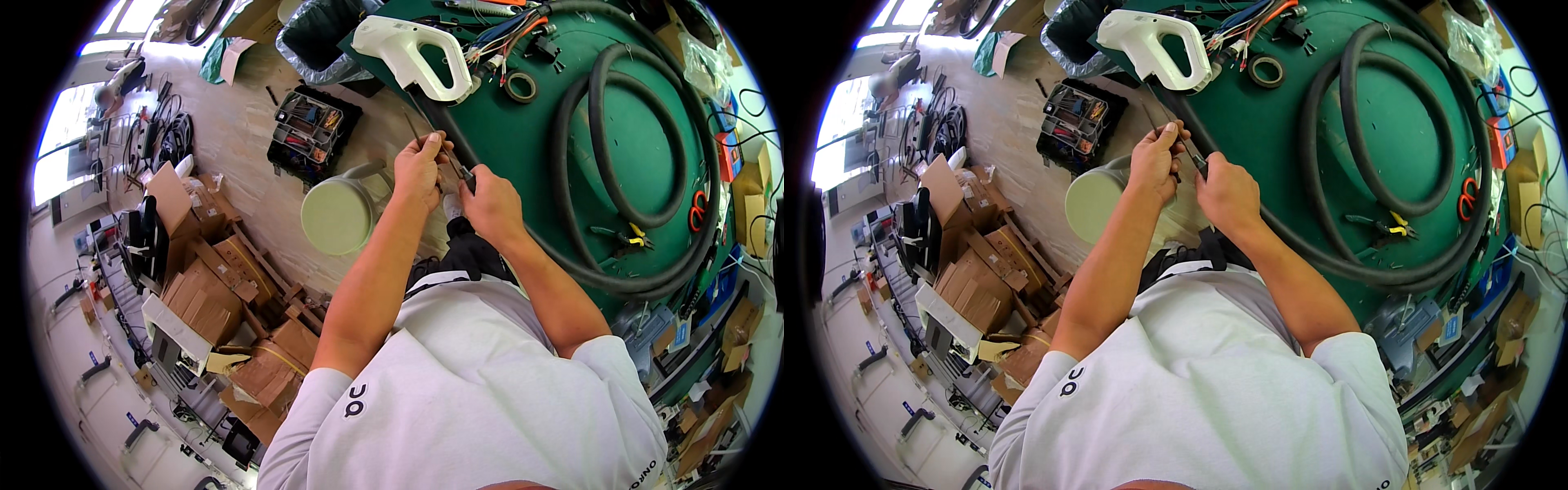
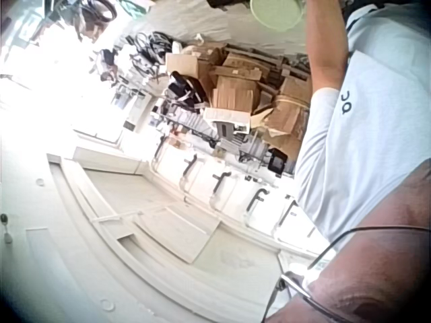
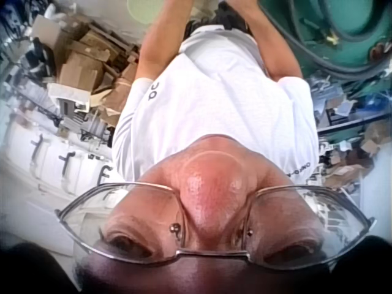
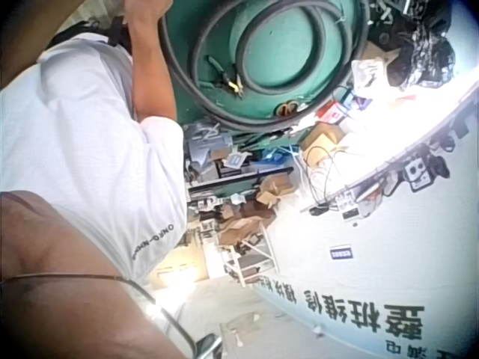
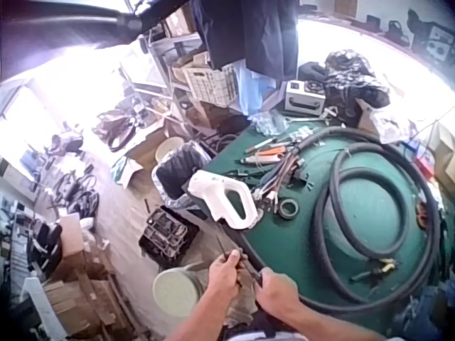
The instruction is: The person is repairing an electric vehicle charging plug by removing its cover, stripping wires with a tool, and then searching through a toolbox on the floor.
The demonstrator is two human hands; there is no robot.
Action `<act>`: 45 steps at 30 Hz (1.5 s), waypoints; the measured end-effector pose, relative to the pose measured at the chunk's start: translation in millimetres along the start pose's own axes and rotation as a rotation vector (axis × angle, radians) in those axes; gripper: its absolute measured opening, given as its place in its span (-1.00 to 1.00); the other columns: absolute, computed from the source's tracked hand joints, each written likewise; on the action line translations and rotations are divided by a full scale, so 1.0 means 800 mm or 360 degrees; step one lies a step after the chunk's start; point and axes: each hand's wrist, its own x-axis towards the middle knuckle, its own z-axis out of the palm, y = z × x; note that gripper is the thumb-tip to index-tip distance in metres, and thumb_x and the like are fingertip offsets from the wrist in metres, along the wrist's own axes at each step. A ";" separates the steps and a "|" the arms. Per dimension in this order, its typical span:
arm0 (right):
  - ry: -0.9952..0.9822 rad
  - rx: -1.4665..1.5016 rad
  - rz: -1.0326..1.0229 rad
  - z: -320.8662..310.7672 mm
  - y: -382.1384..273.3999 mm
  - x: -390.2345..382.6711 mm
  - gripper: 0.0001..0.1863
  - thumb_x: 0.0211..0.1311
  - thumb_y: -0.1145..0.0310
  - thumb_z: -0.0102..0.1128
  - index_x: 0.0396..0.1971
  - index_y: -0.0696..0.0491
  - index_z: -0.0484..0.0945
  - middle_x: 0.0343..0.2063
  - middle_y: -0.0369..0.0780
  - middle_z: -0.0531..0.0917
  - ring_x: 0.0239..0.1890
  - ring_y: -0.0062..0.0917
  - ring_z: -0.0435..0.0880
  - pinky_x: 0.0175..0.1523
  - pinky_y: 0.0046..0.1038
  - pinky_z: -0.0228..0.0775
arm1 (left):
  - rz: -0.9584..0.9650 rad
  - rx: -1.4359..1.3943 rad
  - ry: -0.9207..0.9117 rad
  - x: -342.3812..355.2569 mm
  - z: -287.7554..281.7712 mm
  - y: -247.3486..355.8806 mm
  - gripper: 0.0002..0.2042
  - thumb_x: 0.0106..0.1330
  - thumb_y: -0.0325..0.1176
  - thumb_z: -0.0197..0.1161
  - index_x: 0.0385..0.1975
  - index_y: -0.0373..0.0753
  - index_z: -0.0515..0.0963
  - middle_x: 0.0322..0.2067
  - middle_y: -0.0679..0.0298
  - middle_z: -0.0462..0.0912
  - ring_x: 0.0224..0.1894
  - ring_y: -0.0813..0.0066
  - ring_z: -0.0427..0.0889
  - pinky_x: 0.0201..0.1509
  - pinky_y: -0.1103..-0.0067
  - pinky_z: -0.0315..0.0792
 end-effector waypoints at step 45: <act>-0.0136 0.0668 -0.0293 0.038 0.017 -0.115 -0.79 0.17 0.30 0.15 -0.46 0.16 0.48 -0.64 -0.21 0.55 -0.58 -0.50 0.49 -0.38 -0.40 0.33 | 0.0155 0.0043 -0.0337 -0.117 -0.099 0.017 -0.86 0.28 -0.30 0.21 -0.31 -0.19 0.43 -0.36 0.30 0.60 -0.44 0.66 0.54 -0.69 0.78 0.20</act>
